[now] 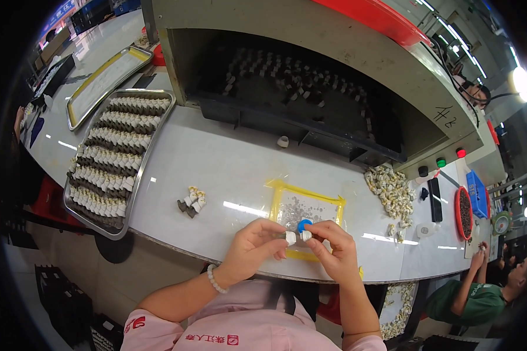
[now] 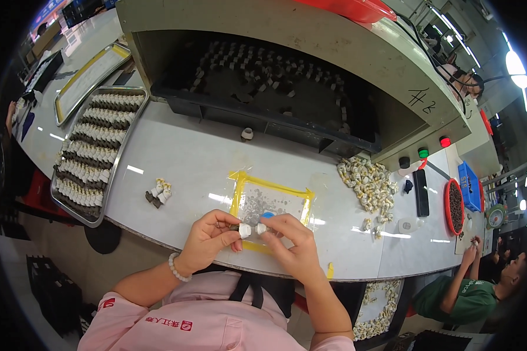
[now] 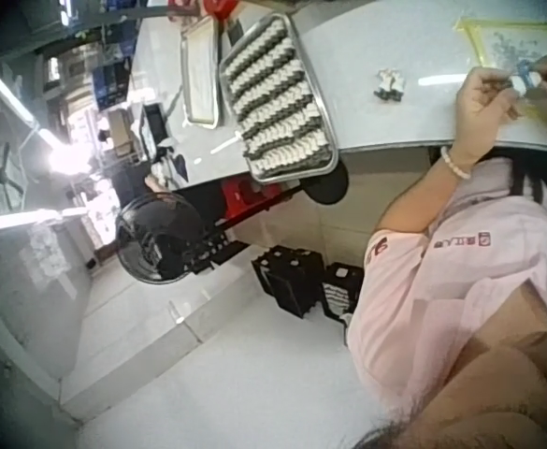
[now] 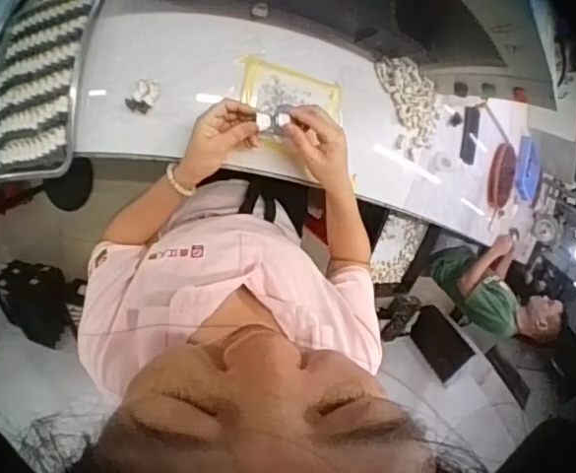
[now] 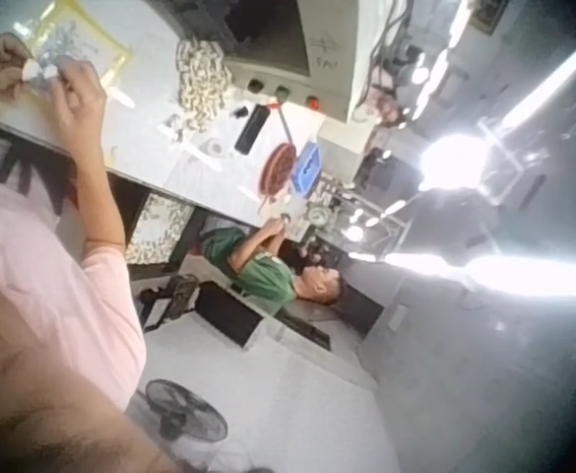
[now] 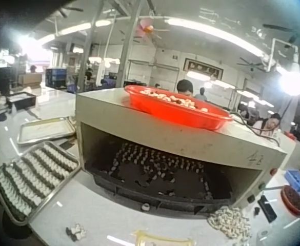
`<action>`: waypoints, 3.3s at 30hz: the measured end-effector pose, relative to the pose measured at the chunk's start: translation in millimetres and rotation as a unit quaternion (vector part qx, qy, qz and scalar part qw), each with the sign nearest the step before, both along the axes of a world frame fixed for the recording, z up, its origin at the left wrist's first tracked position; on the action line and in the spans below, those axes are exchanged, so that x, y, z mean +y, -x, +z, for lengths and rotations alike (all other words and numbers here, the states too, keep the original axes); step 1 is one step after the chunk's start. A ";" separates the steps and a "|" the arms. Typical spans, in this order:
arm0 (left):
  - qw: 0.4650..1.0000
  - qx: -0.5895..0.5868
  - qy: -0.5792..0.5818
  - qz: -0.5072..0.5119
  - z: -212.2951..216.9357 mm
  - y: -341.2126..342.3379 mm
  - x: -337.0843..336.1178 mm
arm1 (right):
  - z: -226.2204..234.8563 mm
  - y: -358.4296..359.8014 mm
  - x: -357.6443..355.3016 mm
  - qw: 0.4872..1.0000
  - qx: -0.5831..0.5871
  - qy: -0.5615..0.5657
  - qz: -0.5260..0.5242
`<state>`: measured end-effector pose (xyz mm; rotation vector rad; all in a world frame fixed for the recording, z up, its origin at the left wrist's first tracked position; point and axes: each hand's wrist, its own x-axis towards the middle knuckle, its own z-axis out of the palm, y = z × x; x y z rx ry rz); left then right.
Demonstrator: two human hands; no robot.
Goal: The person assembles small components by hand and arranges them in rows on a tray. They move the filled tray, place an empty tray on the table, retrieve more parts from a compartment, and continue assembling components.
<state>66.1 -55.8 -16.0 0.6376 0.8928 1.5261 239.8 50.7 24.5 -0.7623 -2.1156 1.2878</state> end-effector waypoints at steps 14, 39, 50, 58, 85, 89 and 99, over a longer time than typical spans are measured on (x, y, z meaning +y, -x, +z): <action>1.000 -0.015 0.000 -0.005 -5.9 -0.2 0.1 | -2.9 7.2 -5.7 0.999 0.022 0.010 0.031; 0.548 0.766 0.030 0.335 10.1 66.7 -51.6 | -9.9 -128.7 49.8 0.886 -0.309 -0.169 -0.302; 0.600 0.754 0.074 0.256 2.7 99.4 -30.5 | -10.2 -115.3 54.8 0.918 -0.244 -0.211 -0.229; 0.690 0.693 -0.035 0.208 36.1 71.8 53.6 | -17.3 -109.6 60.5 0.928 -0.211 -0.189 -0.241; 0.710 0.690 0.063 0.129 19.0 55.4 131.4 | -6.9 -39.7 27.9 0.980 -0.092 -0.150 -0.096; 0.786 0.611 0.016 0.095 26.3 54.3 95.4 | 2.3 -20.1 19.7 0.982 -0.099 -0.160 -0.020; 0.981 0.184 0.026 -0.048 20.6 43.7 18.7 | 9.5 2.3 22.7 0.939 -0.186 -0.283 0.054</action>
